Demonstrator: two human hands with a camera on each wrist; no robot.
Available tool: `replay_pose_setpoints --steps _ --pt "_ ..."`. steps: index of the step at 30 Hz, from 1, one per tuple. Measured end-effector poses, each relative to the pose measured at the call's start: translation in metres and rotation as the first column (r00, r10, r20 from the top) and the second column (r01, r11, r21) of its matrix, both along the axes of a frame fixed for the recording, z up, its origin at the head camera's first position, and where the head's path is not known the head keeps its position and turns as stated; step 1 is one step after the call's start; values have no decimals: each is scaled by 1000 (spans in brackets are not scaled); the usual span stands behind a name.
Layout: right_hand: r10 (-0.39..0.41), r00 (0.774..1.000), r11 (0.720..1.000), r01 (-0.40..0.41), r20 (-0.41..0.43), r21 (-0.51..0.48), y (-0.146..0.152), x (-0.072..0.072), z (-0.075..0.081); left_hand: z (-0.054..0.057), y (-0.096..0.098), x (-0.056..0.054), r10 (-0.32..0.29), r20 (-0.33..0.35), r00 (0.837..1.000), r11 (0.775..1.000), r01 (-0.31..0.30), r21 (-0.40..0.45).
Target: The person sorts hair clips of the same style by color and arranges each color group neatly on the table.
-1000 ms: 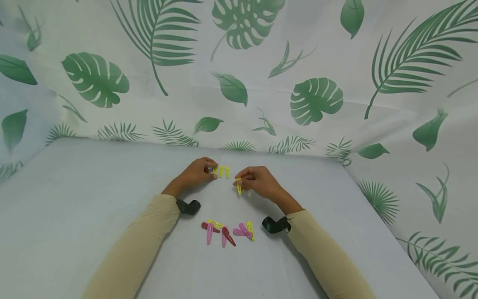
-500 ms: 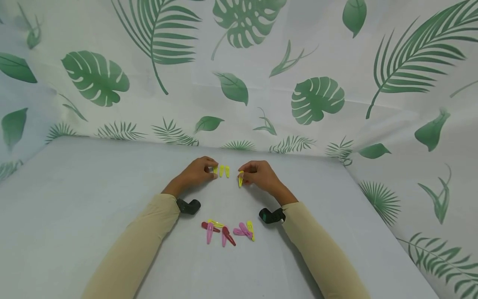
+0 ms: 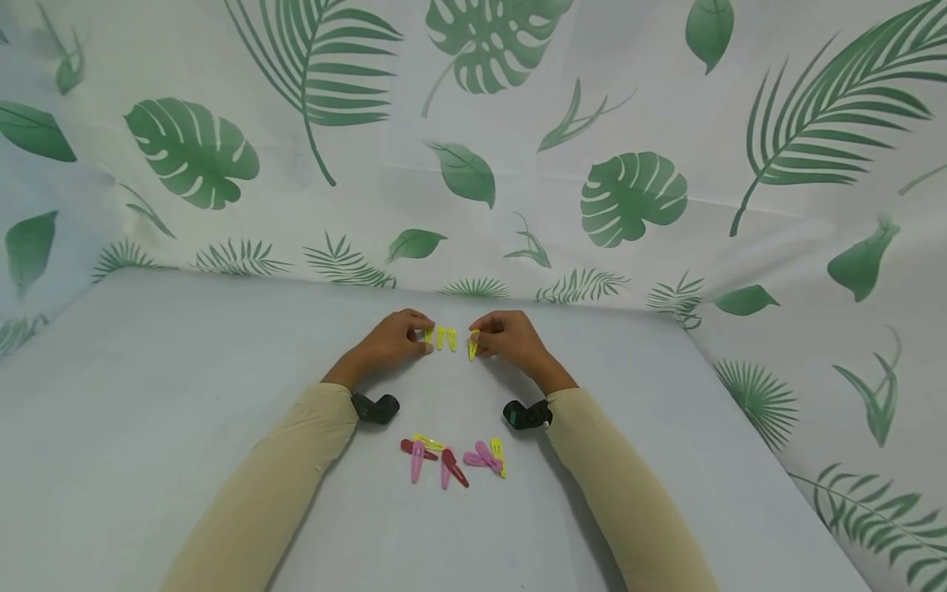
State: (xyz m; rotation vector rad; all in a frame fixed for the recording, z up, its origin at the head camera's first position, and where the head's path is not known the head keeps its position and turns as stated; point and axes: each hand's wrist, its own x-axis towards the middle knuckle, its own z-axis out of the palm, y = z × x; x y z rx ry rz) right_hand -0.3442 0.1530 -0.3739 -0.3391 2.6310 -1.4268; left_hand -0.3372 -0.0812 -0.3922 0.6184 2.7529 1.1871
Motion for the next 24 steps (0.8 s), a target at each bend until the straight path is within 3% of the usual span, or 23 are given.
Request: replay_pose_setpoints --steps 9,15,24 --pt "1 1000 1000 -1 -21 28 -5 -4 1 1 0 0 -4 -12 1000 1000 4 6" --pt "-32 999 995 34 -25 94 -11 -10 -4 1 1 1 -1 -2 1000 1000 1 9" --pt "-12 997 980 26 -73 197 -16 -14 -6 -2 -1 -3 0 -8 1000 1000 0 0"
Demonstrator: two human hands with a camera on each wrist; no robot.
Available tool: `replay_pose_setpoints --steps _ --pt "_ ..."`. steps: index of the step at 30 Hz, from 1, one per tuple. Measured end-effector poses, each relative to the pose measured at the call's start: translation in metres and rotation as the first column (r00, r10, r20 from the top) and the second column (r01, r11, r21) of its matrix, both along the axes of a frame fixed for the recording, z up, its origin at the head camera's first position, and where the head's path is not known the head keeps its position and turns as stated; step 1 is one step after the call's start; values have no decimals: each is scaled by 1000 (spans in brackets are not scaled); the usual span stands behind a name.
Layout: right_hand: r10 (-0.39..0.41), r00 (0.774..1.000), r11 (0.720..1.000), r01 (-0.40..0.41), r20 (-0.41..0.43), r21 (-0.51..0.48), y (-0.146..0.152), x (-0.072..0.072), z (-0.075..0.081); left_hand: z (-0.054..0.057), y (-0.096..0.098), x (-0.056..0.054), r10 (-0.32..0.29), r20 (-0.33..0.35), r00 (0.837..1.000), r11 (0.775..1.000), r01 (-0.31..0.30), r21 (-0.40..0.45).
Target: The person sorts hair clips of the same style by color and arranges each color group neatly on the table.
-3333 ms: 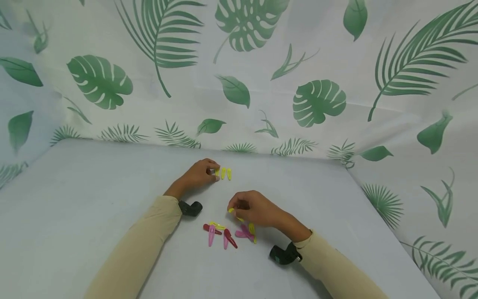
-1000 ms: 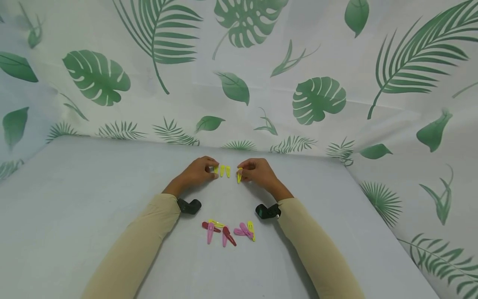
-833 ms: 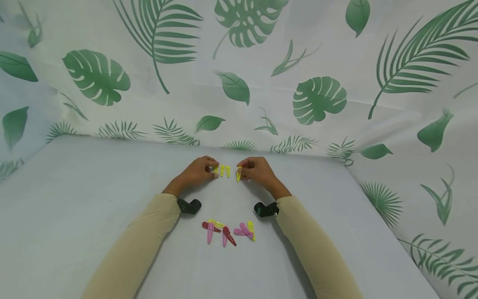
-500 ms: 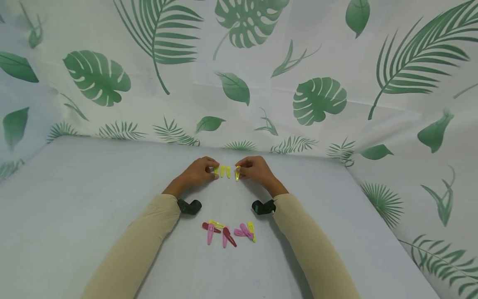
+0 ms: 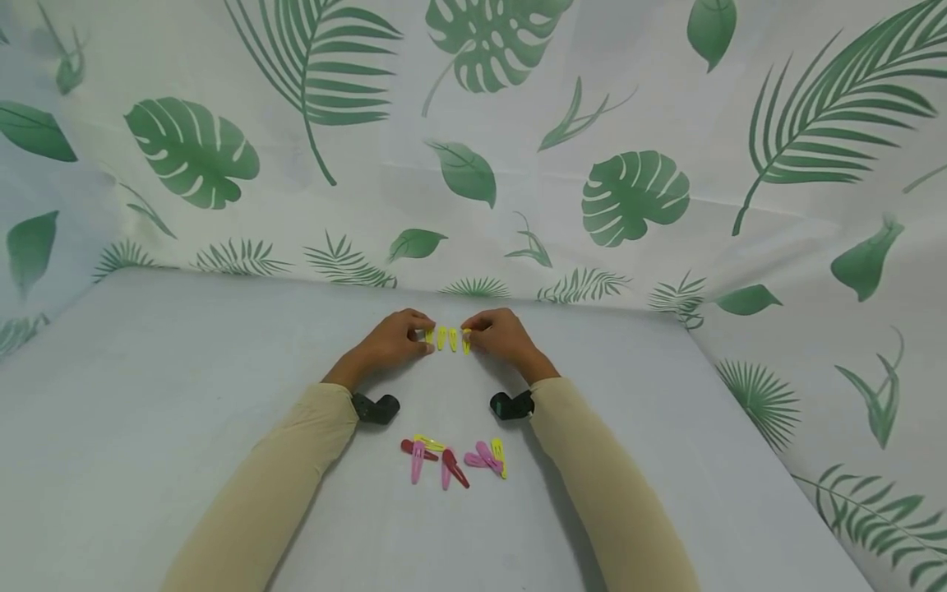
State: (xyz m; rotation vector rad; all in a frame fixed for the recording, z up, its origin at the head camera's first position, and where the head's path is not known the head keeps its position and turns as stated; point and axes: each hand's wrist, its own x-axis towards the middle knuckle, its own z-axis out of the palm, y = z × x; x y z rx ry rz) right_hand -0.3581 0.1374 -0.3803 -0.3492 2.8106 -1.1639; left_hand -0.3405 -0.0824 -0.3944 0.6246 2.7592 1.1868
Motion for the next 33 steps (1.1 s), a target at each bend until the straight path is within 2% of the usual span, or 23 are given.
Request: replay_pose_setpoints --steps 3,15,27,33 --pt "11 1000 999 -10 -6 50 -3 0 0 0 0 0 -5 -3 1000 1000 5 -5" --pt "-12 1000 995 14 -13 98 -6 2 4 2 1 1 -5 -26 1000 1000 5 -23" --pt "-48 998 994 51 -33 101 -5 2 3 2 1 0 -5 -34 999 1000 4 -29" --pt "-80 997 996 80 -4 42 -2 3 2 2 2 2 2 -25 1000 999 -3 -32"
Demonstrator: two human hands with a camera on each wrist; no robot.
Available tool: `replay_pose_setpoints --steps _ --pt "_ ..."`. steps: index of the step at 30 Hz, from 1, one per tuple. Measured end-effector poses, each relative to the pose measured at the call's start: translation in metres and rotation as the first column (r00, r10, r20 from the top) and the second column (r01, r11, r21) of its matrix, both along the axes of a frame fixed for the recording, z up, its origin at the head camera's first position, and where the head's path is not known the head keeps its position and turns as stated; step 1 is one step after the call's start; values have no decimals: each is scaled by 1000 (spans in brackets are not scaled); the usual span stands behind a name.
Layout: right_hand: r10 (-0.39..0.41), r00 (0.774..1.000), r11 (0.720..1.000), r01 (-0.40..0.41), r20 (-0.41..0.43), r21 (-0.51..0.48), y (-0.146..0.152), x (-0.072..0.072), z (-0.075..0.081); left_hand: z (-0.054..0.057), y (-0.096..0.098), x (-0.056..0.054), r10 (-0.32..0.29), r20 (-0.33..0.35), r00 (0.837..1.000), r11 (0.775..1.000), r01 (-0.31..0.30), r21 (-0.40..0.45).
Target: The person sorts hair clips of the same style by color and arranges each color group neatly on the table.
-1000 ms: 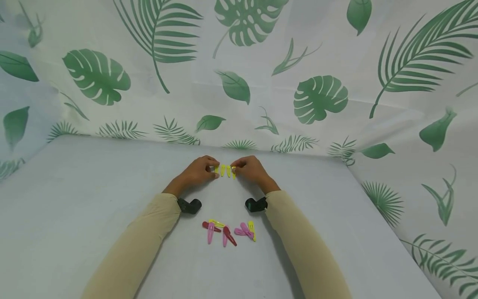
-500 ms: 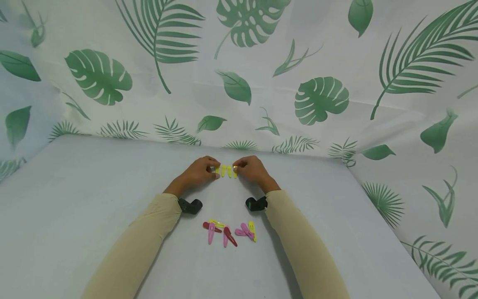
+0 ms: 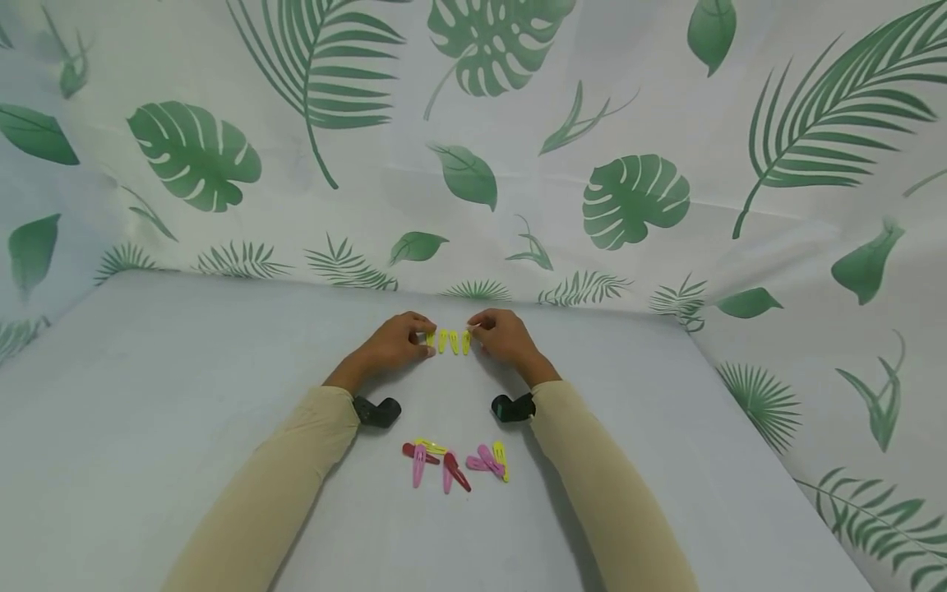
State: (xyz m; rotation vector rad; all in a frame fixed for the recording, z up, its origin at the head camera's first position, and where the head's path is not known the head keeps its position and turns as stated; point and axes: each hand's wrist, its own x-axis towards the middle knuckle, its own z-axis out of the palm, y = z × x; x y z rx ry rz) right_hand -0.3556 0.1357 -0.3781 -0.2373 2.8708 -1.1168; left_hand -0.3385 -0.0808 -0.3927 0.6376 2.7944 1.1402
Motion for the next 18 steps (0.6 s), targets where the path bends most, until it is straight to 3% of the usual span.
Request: replay_pose_setpoints --steps 7,18 --pt "29 998 998 -26 49 -59 6 4 3 0 1 1 -8 14 1000 1000 8 15" --pt "185 982 981 -181 39 -73 14 24 10 0 0 1 -12 30 999 999 11 32"
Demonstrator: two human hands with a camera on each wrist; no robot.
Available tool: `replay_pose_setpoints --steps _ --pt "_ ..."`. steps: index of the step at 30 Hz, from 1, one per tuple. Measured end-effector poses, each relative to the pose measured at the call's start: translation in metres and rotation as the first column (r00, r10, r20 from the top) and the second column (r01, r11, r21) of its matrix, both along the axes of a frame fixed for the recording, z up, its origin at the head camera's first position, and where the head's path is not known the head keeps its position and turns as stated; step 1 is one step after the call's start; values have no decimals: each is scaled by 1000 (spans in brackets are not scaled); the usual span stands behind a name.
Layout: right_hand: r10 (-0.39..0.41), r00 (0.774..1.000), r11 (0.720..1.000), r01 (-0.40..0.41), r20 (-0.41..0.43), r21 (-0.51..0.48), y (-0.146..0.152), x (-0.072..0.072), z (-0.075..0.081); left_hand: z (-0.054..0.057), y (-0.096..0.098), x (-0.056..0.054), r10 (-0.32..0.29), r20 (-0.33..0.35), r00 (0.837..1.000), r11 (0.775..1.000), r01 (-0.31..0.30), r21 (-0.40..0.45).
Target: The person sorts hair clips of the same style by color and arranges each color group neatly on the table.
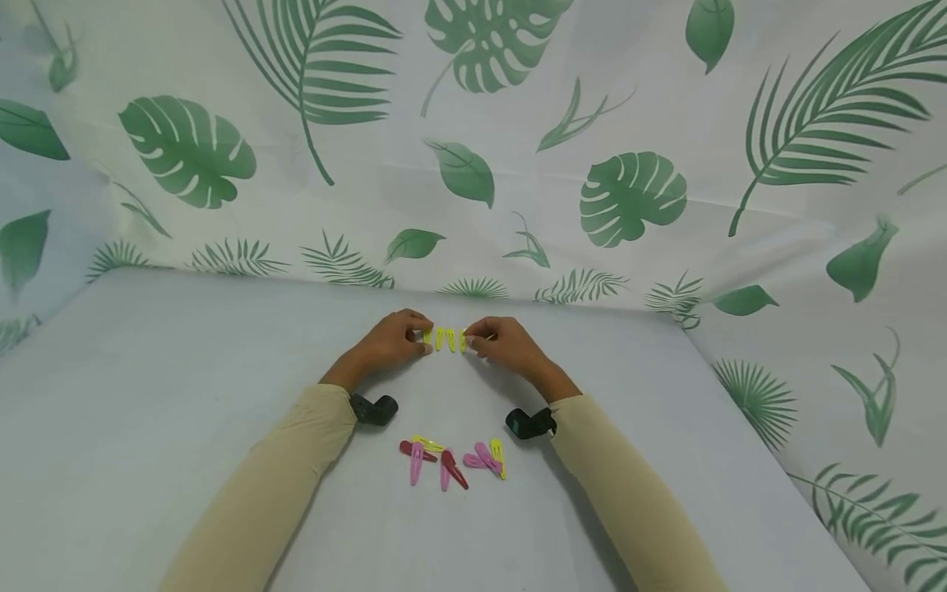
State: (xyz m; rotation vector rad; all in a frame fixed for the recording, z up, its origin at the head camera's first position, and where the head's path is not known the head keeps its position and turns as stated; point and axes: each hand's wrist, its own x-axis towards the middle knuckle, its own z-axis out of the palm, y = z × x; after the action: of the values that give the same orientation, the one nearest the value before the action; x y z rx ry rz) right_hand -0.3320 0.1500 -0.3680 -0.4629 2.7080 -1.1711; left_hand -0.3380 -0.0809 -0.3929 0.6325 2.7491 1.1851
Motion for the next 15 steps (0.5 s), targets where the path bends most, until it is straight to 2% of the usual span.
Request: replay_pose_setpoints --steps 9,15 --pt "110 991 994 -112 -81 -17 -3 18 1 0 -1 -1 -1 -20 1000 1000 2 3" --pt "183 981 981 -186 -59 -45 -5 27 -2 0 -1 0 -7 -25 1000 1000 7 6"
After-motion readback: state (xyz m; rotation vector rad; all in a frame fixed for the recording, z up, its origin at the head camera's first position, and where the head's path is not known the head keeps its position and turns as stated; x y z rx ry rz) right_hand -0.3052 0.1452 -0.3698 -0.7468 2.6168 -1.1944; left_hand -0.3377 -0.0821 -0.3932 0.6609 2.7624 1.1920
